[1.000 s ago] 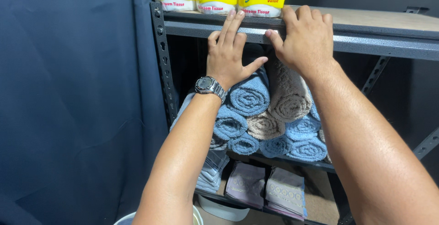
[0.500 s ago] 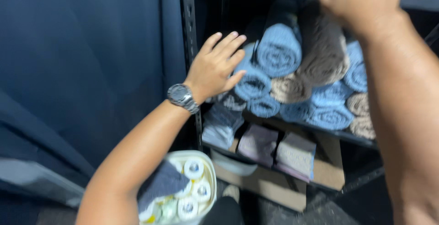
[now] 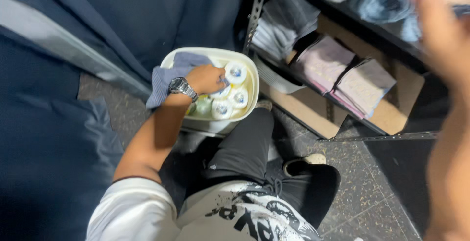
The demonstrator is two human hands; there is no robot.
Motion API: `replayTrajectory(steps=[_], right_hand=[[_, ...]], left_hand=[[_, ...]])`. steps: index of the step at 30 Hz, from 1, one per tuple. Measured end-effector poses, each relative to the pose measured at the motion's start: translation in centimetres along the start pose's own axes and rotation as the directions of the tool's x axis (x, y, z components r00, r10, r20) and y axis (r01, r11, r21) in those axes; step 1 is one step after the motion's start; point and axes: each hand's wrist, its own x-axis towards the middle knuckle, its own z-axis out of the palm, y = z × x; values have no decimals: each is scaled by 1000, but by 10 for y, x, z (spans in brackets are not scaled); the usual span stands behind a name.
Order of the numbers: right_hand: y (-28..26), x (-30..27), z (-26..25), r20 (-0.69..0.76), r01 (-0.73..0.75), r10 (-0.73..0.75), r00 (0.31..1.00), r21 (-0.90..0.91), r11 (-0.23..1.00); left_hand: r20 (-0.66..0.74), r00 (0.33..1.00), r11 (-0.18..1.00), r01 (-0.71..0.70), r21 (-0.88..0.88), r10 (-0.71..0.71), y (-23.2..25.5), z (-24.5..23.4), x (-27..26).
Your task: The person sits on the floor and repeatedly picks up rolls of toilet paper from a white bucket. They place the rolls onto a metal shelf, stacking them in rows next to existing packages.
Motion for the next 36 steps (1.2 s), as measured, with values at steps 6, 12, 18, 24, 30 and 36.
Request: replayTrajectory(steps=[6,12,18,24,30,36], right_hand=[[-89,-55,123,91,-41,3,996,418,907],[-188,-115,248,350,-239,-4,937,649,722],[-236,-153,312,768,-522,-4,641,439,732],[-237,-172,320,814,-460,-12,580,340,820],[-238,-176,328,827,-517,18,562,334,788],[-234,-174,329,825,-547,27,564,349,761]], left_hand=[[-481,877,978,114,174,-17,-54,130,-24],[-266,925,961,274,-22,-270,-67,224,-26],[-212,975,997,75,23,-69,-60,243,-5],[-88,991,988,106,111,-97,-27,165,4],[-124,987,988,118,102,-105,-38,145,26],[-76,981,976,184,118,-176,-36,139,25]])
